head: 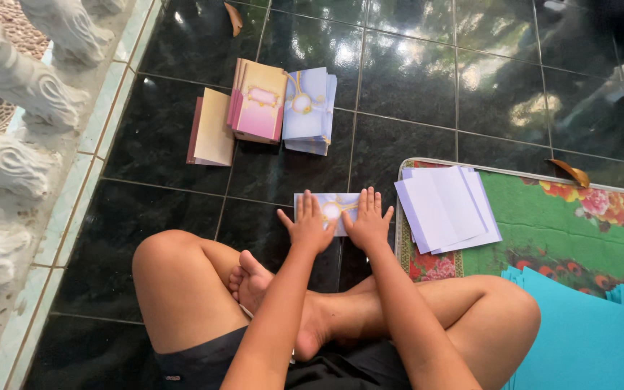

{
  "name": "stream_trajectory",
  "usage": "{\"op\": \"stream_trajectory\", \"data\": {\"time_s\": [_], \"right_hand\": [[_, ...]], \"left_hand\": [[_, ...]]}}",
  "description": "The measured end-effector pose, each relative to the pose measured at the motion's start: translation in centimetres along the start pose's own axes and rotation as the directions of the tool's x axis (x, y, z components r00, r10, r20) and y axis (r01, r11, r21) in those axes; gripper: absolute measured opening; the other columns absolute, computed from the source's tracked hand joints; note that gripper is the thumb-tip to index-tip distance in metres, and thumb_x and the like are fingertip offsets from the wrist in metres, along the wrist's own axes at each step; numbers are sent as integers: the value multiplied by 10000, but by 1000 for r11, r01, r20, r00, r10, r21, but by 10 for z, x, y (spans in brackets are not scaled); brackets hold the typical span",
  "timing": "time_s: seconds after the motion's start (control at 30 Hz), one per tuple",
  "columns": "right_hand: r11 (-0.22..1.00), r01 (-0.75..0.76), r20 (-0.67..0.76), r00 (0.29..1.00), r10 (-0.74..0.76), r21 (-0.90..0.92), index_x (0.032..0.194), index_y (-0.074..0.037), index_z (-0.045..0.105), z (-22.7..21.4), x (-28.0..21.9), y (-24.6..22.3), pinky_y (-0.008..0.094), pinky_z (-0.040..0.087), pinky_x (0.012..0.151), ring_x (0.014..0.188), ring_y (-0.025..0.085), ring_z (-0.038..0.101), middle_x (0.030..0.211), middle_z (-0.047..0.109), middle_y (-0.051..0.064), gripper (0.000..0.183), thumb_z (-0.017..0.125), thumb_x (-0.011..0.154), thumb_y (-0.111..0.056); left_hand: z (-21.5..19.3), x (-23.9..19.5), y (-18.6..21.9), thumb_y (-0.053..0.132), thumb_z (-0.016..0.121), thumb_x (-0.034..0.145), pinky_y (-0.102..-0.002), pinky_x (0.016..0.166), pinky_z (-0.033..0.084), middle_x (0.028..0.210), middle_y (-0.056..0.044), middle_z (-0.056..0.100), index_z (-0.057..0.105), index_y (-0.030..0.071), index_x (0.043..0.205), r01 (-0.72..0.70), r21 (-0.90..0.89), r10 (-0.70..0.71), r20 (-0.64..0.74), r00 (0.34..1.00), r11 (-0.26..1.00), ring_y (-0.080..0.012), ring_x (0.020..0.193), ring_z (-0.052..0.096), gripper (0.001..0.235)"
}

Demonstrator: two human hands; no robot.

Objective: The person sits on the floor and folds a stack of light purple papers by hand. They repeatedly pick up a sheet, fold it in half, and place it on a growing pile. A black cat walks into the frame and sits nearby.

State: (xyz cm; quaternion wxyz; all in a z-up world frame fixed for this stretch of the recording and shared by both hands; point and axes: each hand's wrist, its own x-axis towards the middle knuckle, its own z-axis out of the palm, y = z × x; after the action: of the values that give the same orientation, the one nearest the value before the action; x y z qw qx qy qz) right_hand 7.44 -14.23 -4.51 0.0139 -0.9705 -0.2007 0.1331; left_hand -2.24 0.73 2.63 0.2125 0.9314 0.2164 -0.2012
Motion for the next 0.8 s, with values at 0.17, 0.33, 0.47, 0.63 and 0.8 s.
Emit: {"op": "stream_trajectory", "data": {"time_s": [0.17,0.33,0.47,0.63,0.8], "right_hand": [[968,246,-228,941,-250,-44,1616,-56,285,-26,-16,-35,650,224,1194,1554,330,257,1688,272,161,866,563,836,-309],[876,476,-37,879,-475,72,1616,-180,318,0,-9,-37,618,284,1196,1550,265,286,1683,306,51,842,536,804,-231],[987,142,4,990,-143,77,1634,-177,249,-18,-9,-20,705,152,1197,1579,256,195,1712,233,40,845,500,908,-530],[992,24,-70,997,-16,120,1618,-80,240,-26,-18,-20,714,140,1206,1569,346,212,1682,241,202,1060,518,861,-768],[851,481,-127,877,-464,210,1621,-179,313,-8,-13,-45,644,233,1203,1531,297,321,1646,365,119,654,431,1044,-464]], "left_hand": [[-1,-4,-7,595,475,959,-786,1166,-26,1730,-95,-60,72,65,1627,53,5,-53,22,998,999,-272,1593,-85,944],[18,12,-10,569,556,936,-800,1160,-20,1727,-81,-116,31,76,1627,56,33,-58,60,997,998,-287,1586,-127,998],[3,2,-4,610,525,935,-791,1163,-8,1727,-78,-113,23,79,1627,64,63,-67,48,997,996,-272,1588,-134,1007],[-6,-5,1,561,492,967,-778,1167,17,1730,-85,-108,24,68,1630,75,60,-79,52,996,995,-278,1592,-127,950],[14,10,-6,310,416,1031,-770,1179,-8,1724,-69,-164,-12,70,1629,79,-16,-77,70,995,997,-274,1584,-162,774]]}}
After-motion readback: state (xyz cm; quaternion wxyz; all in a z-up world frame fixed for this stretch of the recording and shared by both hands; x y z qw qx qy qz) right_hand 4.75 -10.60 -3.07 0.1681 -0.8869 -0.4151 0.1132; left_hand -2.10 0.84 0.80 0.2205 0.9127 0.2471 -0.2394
